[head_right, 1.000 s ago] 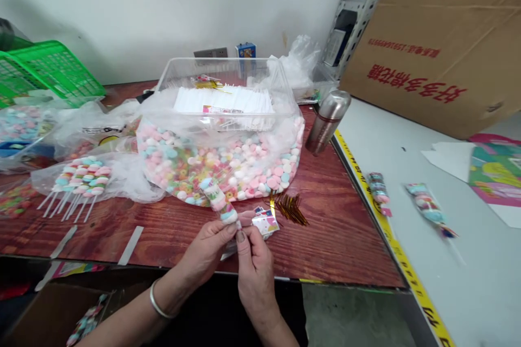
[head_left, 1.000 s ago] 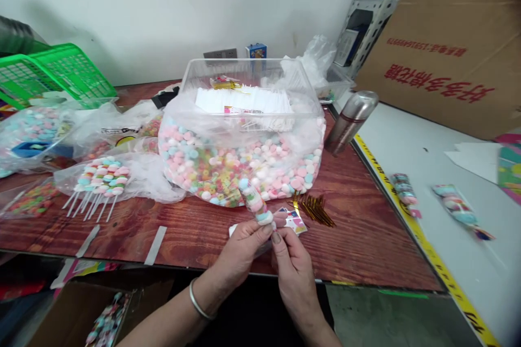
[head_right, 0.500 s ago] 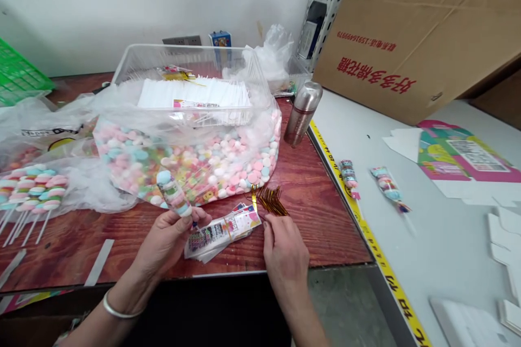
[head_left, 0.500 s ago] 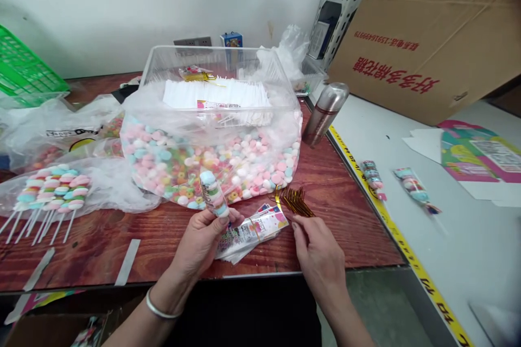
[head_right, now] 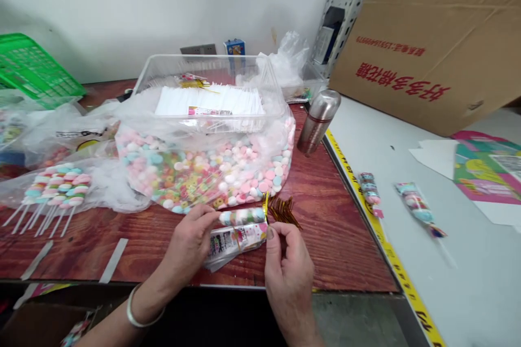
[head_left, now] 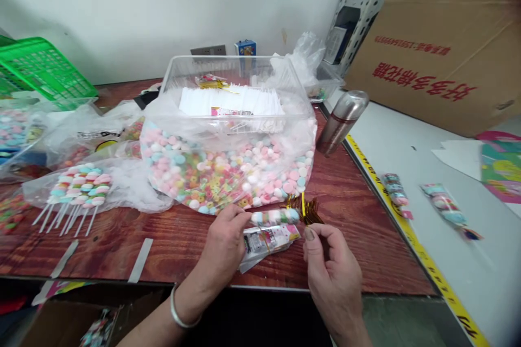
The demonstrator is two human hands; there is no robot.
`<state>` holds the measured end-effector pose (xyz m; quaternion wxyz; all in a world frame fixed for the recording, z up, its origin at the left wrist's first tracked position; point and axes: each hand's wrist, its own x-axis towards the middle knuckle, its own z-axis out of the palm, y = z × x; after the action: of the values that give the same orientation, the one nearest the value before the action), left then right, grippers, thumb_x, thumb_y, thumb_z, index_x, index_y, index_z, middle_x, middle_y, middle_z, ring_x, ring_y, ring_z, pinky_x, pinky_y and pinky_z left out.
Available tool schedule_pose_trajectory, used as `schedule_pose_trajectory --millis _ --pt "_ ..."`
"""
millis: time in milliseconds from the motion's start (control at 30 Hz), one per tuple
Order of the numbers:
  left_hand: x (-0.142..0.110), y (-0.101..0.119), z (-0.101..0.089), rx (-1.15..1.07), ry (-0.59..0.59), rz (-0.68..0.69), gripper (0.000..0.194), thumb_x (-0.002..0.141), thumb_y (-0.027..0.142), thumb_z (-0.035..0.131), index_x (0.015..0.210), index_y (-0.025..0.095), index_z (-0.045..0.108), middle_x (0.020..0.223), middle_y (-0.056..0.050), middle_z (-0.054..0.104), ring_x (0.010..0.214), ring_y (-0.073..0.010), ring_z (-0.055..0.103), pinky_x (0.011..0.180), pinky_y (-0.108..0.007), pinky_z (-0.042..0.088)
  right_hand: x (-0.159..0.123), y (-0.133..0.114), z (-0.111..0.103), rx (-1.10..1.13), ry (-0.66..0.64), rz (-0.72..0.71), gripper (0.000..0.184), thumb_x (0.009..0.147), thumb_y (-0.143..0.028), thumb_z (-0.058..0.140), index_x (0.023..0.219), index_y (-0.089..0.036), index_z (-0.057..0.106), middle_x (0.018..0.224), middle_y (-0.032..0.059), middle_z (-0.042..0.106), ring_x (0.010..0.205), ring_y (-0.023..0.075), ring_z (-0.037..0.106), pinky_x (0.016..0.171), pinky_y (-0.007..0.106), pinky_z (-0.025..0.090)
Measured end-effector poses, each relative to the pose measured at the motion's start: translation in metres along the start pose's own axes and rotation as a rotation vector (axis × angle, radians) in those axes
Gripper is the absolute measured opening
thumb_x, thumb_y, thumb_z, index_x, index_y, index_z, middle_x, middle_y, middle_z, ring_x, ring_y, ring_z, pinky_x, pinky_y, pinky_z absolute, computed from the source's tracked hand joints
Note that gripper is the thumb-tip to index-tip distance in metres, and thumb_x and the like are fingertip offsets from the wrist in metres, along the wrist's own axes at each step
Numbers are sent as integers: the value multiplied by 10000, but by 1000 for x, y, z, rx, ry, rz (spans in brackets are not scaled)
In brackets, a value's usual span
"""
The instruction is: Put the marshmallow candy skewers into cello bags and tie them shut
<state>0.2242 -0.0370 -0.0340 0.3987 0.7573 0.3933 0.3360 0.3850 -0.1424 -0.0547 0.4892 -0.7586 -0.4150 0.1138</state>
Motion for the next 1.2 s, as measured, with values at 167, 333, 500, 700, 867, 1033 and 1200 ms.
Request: schedule_pose_trajectory --millis 167,333,500,700,867,1033,1200 --pt "-2 1 14 -195 103 -67 180 756 168 686 889 259 766 783 -78 631 790 -233 556 830 -311 433 -15 -27 27 426 -232 166 288 912 -462 511 822 -199 586 640 -2 599 551 135 536 509 243 422" --pt "-7 6 10 -253 127 -74 297 772 156 674 1037 272 745 933 -95 689 915 -248 591 914 -312 417 -13 -24 42 491 -272 218 308 864 -489 564 800 -190 604 644 5 610 554 141 542 489 239 426" --pt "-6 14 9 -298 105 -131 179 781 174 681 916 246 773 881 -82 683 875 -219 581 851 -279 417 -13 -21 44 443 -268 208 303 879 -473 526 835 -182 596 694 33 643 577 163 578 526 270 471" --pt "-1 12 23 -887 -11 -538 168 727 291 750 776 137 704 573 12 525 500 -71 380 505 -195 300 -5 -16 49 159 -168 -14 209 911 -379 480 838 -203 565 737 38 659 642 187 612 576 290 461" --pt "3 11 26 -1096 -15 -593 247 665 285 805 729 106 647 543 36 460 485 -41 319 478 -174 237 -1 -18 47 104 -47 -182 254 913 -340 515 1097 -171 560 1034 104 637 782 180 618 680 302 497" --pt "0 8 25 -838 -25 -479 187 789 304 686 833 126 647 564 42 469 492 -59 364 491 -184 308 -2 -21 46 166 -114 -98 209 915 -363 519 982 -203 634 910 55 702 768 188 647 674 293 498" --pt "-7 -1 20 1 28 110 245 912 206 492 1094 159 650 959 -99 656 895 -191 596 805 -313 483 -1 -17 47 195 -123 3 209 884 -379 540 849 -197 637 779 44 704 678 191 639 621 288 483"
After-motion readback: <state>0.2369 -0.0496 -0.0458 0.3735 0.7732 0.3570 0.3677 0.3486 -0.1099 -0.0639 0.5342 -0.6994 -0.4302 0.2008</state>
